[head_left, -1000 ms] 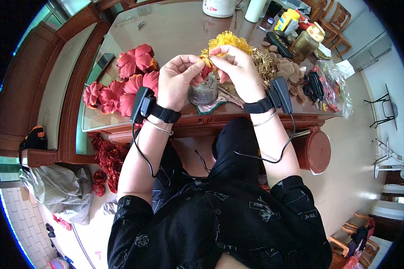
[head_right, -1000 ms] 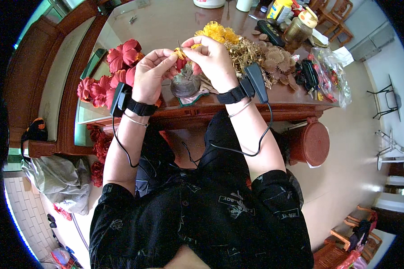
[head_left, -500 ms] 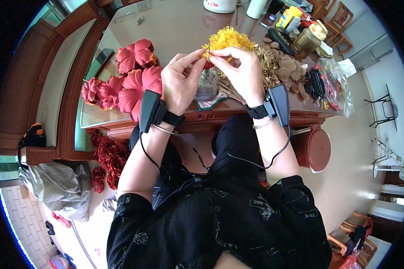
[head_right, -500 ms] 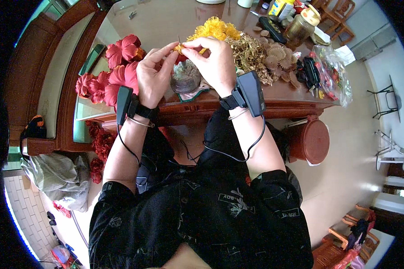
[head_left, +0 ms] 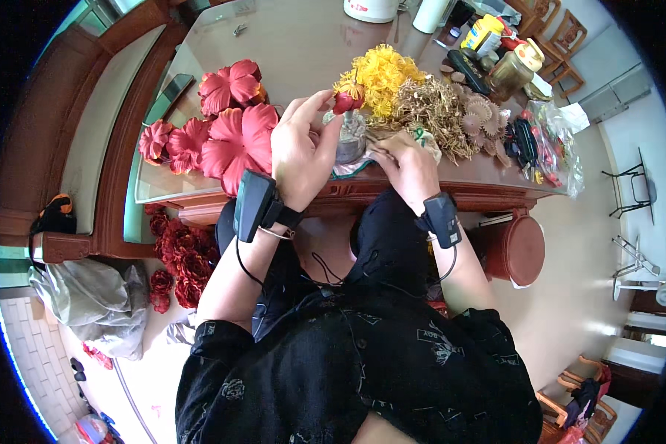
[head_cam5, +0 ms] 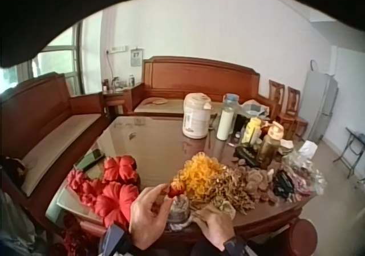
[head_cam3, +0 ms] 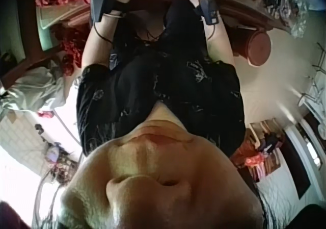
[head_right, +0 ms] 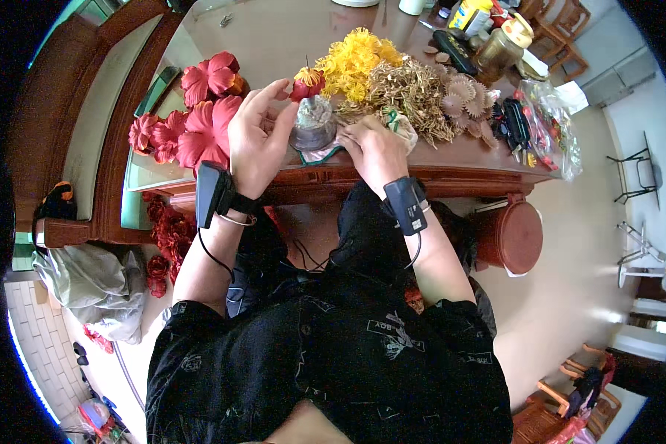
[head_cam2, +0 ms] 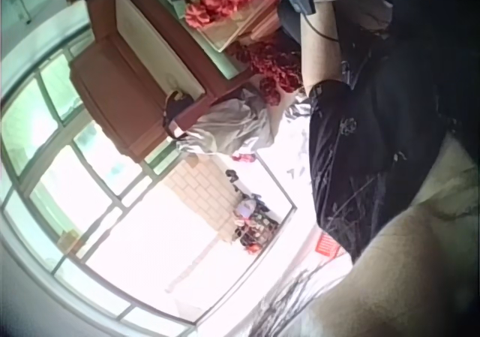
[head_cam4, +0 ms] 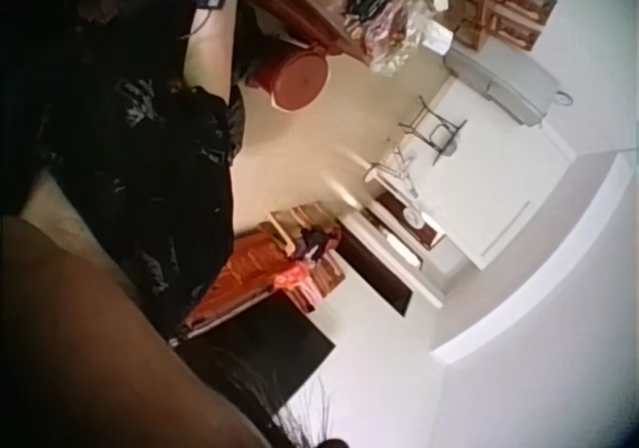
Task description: Arranging and assembling artificial flowers and petals at a workshop table.
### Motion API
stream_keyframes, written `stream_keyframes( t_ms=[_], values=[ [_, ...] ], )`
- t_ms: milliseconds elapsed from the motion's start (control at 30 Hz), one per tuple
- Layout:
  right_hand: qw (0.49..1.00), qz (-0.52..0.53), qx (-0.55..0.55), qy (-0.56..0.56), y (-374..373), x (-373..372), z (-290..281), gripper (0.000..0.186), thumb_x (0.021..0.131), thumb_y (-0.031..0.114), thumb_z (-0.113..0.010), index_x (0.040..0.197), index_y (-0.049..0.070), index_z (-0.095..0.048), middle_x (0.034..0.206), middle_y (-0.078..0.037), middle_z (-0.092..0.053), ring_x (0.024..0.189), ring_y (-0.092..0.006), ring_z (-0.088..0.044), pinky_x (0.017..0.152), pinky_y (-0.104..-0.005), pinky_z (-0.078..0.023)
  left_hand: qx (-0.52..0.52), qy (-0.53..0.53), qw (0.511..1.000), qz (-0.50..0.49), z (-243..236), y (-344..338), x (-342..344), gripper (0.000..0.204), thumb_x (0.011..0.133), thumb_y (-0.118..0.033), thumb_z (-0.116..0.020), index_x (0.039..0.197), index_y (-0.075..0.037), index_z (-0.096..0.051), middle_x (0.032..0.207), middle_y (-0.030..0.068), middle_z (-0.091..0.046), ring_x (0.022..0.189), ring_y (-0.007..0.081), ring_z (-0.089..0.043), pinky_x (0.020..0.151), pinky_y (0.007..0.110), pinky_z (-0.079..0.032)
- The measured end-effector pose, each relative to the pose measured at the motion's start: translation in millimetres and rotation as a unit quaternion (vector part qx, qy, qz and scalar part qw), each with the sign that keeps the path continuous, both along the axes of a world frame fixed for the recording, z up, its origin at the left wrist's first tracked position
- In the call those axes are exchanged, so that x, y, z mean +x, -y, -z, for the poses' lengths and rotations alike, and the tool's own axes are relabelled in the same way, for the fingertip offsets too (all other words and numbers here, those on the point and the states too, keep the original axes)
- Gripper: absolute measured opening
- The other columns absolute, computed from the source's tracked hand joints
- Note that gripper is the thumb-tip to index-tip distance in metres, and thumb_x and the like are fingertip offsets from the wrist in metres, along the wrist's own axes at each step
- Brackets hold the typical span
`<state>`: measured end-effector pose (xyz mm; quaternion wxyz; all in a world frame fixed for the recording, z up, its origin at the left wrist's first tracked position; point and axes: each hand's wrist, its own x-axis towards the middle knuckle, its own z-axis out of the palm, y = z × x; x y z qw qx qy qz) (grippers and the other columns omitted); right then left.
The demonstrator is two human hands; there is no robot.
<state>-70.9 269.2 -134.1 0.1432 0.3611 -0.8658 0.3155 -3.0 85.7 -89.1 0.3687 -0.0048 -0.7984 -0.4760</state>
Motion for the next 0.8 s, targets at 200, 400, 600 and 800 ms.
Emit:
stream_keyframes(
  t_ms=[200,400,600,800],
  values=[
    [0.988,0.050,0.112,-0.092,-3.5,4.6,23.1,0.009,0.083,0.012,-0.064,0.091,0.010,-0.064,0.086,-0.006,-0.058,0.079,-0.0279,-0.061,0.066,-0.0386,-0.048,0.040,0.018,0.999,0.026,-2.6,-7.6,26.9,0.031,0.081,-0.001,-0.066,0.111,0.002,-0.062,0.097,0.0113,-0.062,0.062,0.0125,-0.058,0.056,0.024,-0.047],
    [0.996,0.027,0.036,-0.075,0.2,3.9,18.7,0.006,0.082,0.012,-0.067,0.084,0.008,-0.063,0.083,-0.007,-0.059,0.075,-0.0287,-0.062,0.064,-0.0390,-0.048,0.136,0.026,0.990,0.031,-8.3,10.2,64.3,0.018,0.083,0.001,-0.064,0.101,0.001,-0.066,0.092,0.0068,-0.063,0.068,0.0089,-0.059,0.059,0.021,-0.045],
    [0.995,-0.047,-0.086,0.035,18.7,35.2,-23.5,0.010,0.079,0.005,-0.071,0.088,0.005,-0.066,0.075,-0.007,-0.060,0.061,-0.0188,-0.058,0.057,-0.0302,-0.046,0.166,-0.034,0.964,-0.203,23.0,112.1,93.0,0.015,0.085,-0.003,-0.067,0.100,0.000,-0.066,0.085,0.0013,-0.062,0.070,0.0053,-0.055,0.064,0.020,-0.046],
    [0.986,-0.126,-0.108,0.019,49.3,50.4,-44.4,0.009,0.079,0.002,-0.071,0.086,0.003,-0.065,0.072,-0.008,-0.059,0.057,-0.0184,-0.056,0.054,-0.0297,-0.044,-0.062,0.073,0.923,-0.373,58.2,202.2,89.4,0.037,0.073,-0.022,-0.081,0.100,-0.001,-0.068,0.088,0.0085,-0.066,0.073,0.0141,-0.061,0.070,0.027,-0.051]
  ],
)
